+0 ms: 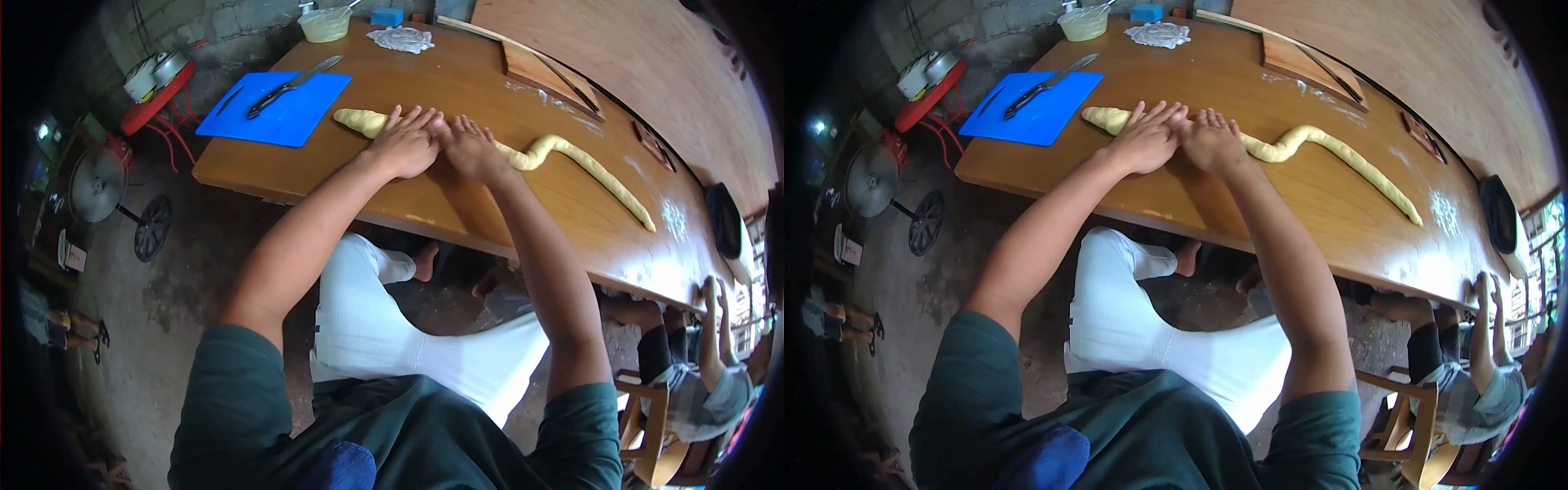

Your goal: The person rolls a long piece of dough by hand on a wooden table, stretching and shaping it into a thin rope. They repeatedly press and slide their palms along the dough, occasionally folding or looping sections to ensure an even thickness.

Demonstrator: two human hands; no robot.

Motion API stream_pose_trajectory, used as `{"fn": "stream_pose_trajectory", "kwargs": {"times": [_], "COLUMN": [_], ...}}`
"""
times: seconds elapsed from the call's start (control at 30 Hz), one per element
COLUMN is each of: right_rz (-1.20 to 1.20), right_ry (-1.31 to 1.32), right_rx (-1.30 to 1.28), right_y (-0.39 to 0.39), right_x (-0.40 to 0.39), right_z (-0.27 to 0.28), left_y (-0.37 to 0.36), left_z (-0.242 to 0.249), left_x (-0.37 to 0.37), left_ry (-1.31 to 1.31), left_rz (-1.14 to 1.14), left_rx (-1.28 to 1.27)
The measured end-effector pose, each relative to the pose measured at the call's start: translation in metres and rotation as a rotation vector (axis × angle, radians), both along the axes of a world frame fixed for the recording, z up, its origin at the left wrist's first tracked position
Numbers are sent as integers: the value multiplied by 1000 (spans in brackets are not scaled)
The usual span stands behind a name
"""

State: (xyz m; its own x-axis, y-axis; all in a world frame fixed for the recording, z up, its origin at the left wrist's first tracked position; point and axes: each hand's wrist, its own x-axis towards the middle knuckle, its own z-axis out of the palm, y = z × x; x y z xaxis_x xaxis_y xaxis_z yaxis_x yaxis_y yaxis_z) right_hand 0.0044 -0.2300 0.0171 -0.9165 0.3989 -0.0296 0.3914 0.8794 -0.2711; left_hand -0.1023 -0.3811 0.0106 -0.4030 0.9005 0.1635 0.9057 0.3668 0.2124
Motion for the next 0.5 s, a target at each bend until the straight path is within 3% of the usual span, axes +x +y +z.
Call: {"fn": "stream_pose_trajectory", "kwargs": {"times": [0.1, 0.17, 0.33, 0.5], "right_rz": [-139, -138, -294, -211], "right_ry": [-29, -19, 84, 334], "right_rx": [-30, 21, 83, 272], "right_y": [12, 25, 66, 118], "right_x": [-25, -44, -93, -146], "right_z": [12, 9, 3, -5], "left_y": [29, 43, 97, 154], "left_z": [5, 14, 16, 2], "left_x": [-26, -37, -82, -144], "left_ry": [-92, 85, 20, 4], "left_rz": [71, 143, 346, 405], "left_rx": [-45, -160, -33, 147]}}
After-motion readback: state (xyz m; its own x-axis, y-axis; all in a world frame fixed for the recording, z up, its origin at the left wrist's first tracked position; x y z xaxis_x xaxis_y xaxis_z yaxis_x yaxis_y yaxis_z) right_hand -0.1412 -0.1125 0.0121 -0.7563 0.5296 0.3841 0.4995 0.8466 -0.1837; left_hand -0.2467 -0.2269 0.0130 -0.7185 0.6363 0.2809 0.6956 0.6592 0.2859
